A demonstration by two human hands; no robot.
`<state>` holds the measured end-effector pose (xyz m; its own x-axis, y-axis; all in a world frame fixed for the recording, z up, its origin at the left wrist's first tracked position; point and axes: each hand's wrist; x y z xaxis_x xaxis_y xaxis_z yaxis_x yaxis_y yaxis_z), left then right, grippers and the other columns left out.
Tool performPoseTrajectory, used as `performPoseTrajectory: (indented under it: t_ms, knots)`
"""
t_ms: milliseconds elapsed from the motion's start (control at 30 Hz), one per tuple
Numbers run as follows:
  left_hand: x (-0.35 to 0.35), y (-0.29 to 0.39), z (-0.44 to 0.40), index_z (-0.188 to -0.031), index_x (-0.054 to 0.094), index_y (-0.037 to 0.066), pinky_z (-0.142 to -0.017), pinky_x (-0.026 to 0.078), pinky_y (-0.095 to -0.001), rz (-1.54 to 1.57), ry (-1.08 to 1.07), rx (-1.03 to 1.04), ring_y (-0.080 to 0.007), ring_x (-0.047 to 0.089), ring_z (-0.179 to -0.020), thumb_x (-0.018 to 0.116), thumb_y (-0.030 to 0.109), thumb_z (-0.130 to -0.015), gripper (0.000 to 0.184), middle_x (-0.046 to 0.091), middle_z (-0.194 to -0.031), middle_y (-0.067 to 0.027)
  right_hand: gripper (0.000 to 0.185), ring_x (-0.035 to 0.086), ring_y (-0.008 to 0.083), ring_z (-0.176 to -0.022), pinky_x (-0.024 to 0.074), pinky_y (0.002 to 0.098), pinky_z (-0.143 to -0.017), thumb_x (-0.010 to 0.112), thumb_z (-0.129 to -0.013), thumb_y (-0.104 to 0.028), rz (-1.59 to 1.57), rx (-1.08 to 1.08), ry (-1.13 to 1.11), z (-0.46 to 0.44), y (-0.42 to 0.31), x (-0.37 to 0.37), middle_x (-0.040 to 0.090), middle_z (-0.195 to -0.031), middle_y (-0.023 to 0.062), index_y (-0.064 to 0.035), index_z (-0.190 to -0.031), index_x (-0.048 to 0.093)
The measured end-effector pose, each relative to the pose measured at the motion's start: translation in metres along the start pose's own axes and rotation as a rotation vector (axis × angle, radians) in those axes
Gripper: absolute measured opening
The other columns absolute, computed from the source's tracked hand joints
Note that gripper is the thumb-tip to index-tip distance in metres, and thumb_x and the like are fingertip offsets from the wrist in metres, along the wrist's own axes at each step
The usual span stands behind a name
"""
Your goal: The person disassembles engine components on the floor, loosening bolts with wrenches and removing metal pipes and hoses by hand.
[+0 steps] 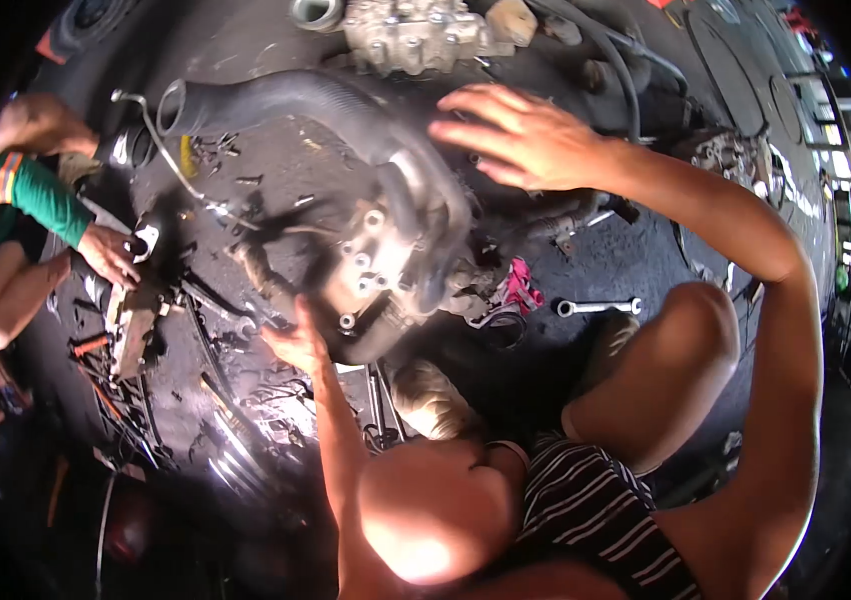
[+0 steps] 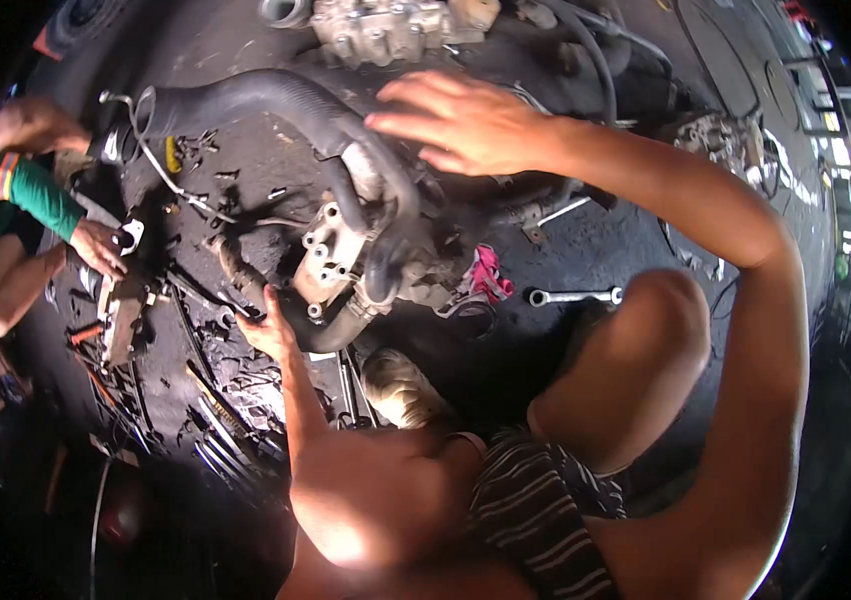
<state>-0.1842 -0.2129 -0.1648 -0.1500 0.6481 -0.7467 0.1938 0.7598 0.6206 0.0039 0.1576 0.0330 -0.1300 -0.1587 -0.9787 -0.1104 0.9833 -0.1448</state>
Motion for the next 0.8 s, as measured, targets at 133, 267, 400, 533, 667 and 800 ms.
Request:
performPoseTrajectory:
  t_ms: [133, 267, 400, 533, 667, 800]
  knots:
    - [-0.003, 0.006, -0.003, -0.123, 0.049, -0.015, -0.1, 0.039, -0.0402, 0.052, -0.097, -0.103, -0.0383, 0.055, -0.109, 0.076, 0.058, -0.067, 0.095, 0.056, -0.119, -0.0301, 0.044, 0.044, 0.0316, -0.12, 0.0484, 0.041, -0.094, 0.067, -0.079, -0.016, -0.045, 0.278, -0.143, 0.085, 0.017, 0.022, 0.044, -0.13, 0.0123, -0.011, -0.121, 0.053]
    - [-0.041, 0.038, 0.022, -0.121, 0.049, -0.012, -0.103, 0.034, -0.0407, 0.104, -0.465, -0.159, -0.0355, 0.054, -0.11, 0.075, 0.058, -0.068, 0.092, 0.055, -0.119, -0.0273, 0.052, 0.039, 0.0336, -0.125, 0.0386, 0.0442, -0.102, 0.068, -0.078, -0.019, -0.192, 0.283, -0.255, 0.149, -0.011, 0.065, 0.039, -0.136, 0.0137, -0.0108, -0.126, 0.05]
    - [-0.143, 0.131, 0.088, -0.115, 0.051, -0.009, -0.105, 0.031, -0.0422, -0.162, -0.931, 0.101, -0.0326, 0.055, -0.105, 0.075, 0.056, -0.068, 0.084, 0.056, -0.112, -0.0237, 0.078, 0.032, 0.0365, -0.132, 0.0323, 0.0478, -0.105, 0.07, -0.068, -0.014, -0.229, 0.465, -0.03, 0.186, -0.066, 0.105, 0.032, -0.143, 0.0172, -0.0153, -0.139, 0.038]
    - [-0.185, 0.215, 0.102, -0.108, 0.053, -0.007, -0.106, 0.028, -0.0438, -0.4, -1.179, 0.385, -0.0298, 0.057, -0.101, 0.074, 0.054, -0.068, 0.076, 0.057, -0.105, -0.02, 0.069, 0.035, 0.0359, -0.13, 0.0319, 0.0484, -0.104, 0.072, -0.065, -0.013, -0.335, 0.462, 0.032, 0.236, -0.112, 0.123, 0.037, -0.14, 0.0176, -0.0146, -0.129, 0.047]
    - [-0.182, 0.276, 0.112, -0.102, 0.056, -0.004, -0.107, 0.024, -0.0454, -0.492, -1.304, 0.623, -0.027, 0.058, -0.096, 0.074, 0.053, -0.068, 0.068, 0.058, -0.098, -0.0164, 0.057, 0.042, 0.0354, -0.121, 0.0367, 0.0472, -0.098, 0.072, -0.067, -0.014, -0.299, 0.705, -0.095, 0.295, -0.136, 0.141, 0.044, -0.13, 0.0182, -0.0107, -0.12, 0.052]
    - [-0.171, 0.319, 0.124, -0.095, 0.058, -0.001, -0.109, 0.021, -0.047, -0.525, -1.362, 0.802, -0.0242, 0.06, -0.092, 0.074, 0.051, -0.068, 0.06, 0.059, -0.091, -0.0127, 0.053, 0.047, 0.0334, -0.111, 0.0394, 0.0447, -0.093, 0.072, -0.07, -0.018, -0.34, 0.886, -0.342, 0.314, -0.129, 0.143, 0.051, -0.118, 0.0166, -0.0071, -0.118, 0.052]
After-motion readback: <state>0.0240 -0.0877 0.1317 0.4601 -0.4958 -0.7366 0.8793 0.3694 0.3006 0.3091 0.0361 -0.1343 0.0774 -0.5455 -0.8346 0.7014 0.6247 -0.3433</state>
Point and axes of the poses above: each hand's wrist, its own z-axis away from the middle knuckle, its own x-axis out of the palm, y = z × x
